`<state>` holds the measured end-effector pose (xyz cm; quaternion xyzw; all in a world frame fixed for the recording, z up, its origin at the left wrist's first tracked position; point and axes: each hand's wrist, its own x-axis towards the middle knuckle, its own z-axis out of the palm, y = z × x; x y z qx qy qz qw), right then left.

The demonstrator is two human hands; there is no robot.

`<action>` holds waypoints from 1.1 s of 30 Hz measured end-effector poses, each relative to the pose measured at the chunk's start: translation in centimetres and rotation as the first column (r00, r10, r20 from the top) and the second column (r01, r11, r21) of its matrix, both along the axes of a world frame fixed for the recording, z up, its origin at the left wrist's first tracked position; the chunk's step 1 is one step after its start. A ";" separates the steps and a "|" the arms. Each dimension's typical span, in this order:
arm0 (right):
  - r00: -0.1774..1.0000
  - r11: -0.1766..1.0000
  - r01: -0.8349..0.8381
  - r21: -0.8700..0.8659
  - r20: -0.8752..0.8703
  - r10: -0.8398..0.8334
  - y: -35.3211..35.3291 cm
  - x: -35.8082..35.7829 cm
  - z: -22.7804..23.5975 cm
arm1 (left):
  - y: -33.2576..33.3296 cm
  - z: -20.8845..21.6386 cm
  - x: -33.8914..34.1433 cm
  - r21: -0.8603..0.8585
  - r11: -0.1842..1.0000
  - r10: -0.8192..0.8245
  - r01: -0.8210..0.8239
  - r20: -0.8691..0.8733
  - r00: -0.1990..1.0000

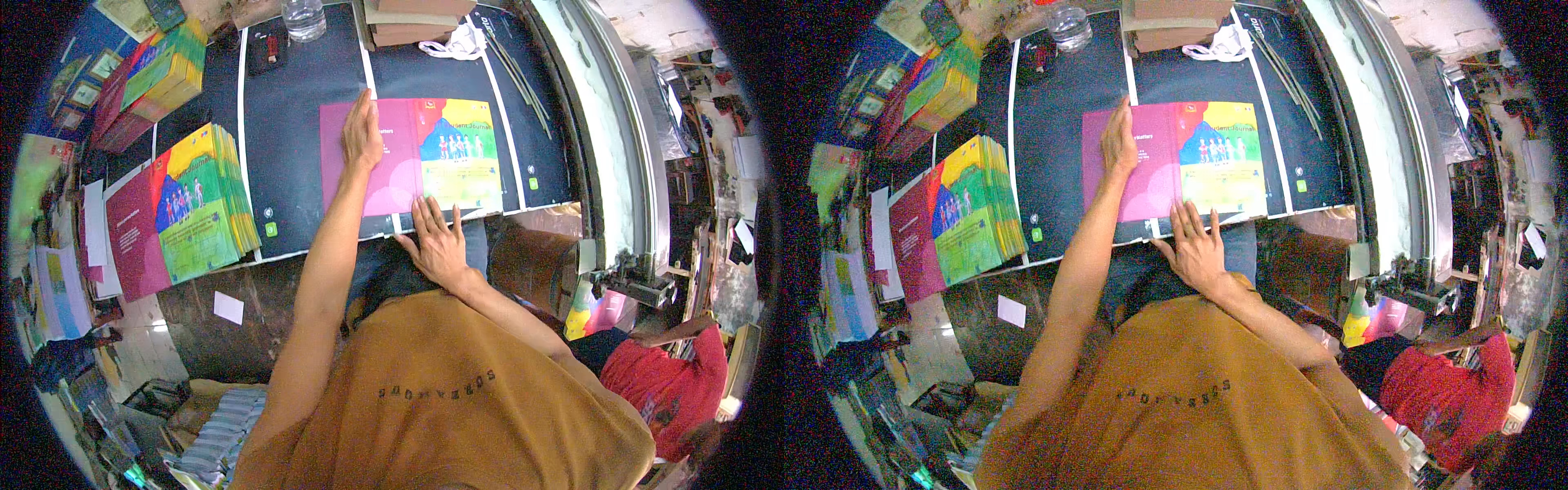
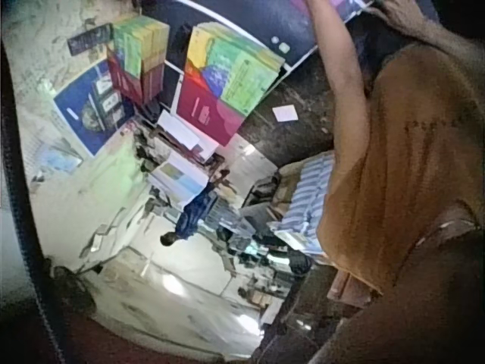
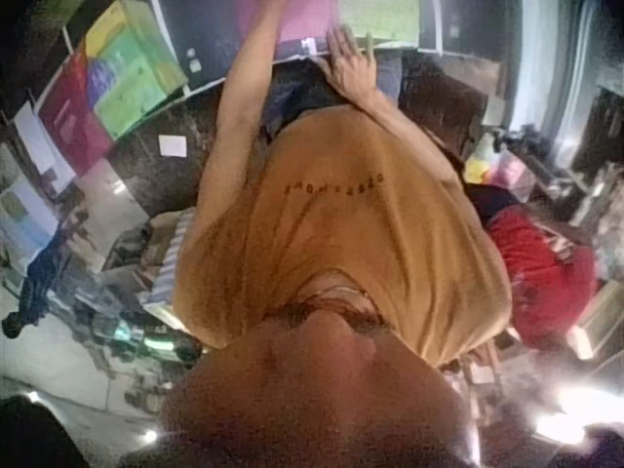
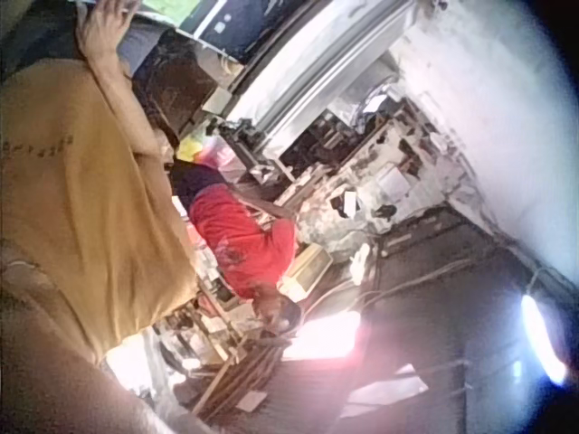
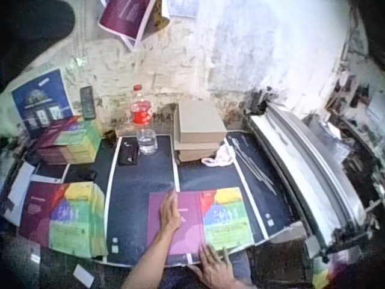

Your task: The person positions cardboard panels onto a paper sheet and folds the paper edges over them by hand. They then pass the folder through a mechanical roller and place it onto a stack.

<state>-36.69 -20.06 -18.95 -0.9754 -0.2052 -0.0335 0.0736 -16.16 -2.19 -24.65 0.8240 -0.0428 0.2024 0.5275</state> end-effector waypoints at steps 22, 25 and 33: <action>0.776 0.856 0.123 0.503 -0.586 0.233 -6.7 21.7 16.7 | 19.8 19.7 -20.2 -0.234 0.917 0.249 -0.323 -0.295 0.922; 0.920 0.923 -0.129 0.362 -0.304 0.247 5.7 22.8 23.7 | 32.9 25.8 -20.7 0.208 0.800 0.596 -0.563 -0.380 0.707; 0.438 0.366 -0.881 0.301 0.221 0.872 27.1 21.0 12.9 | 62.1 12.5 -38.0 -0.471 0.142 0.965 -0.871 -0.128 0.227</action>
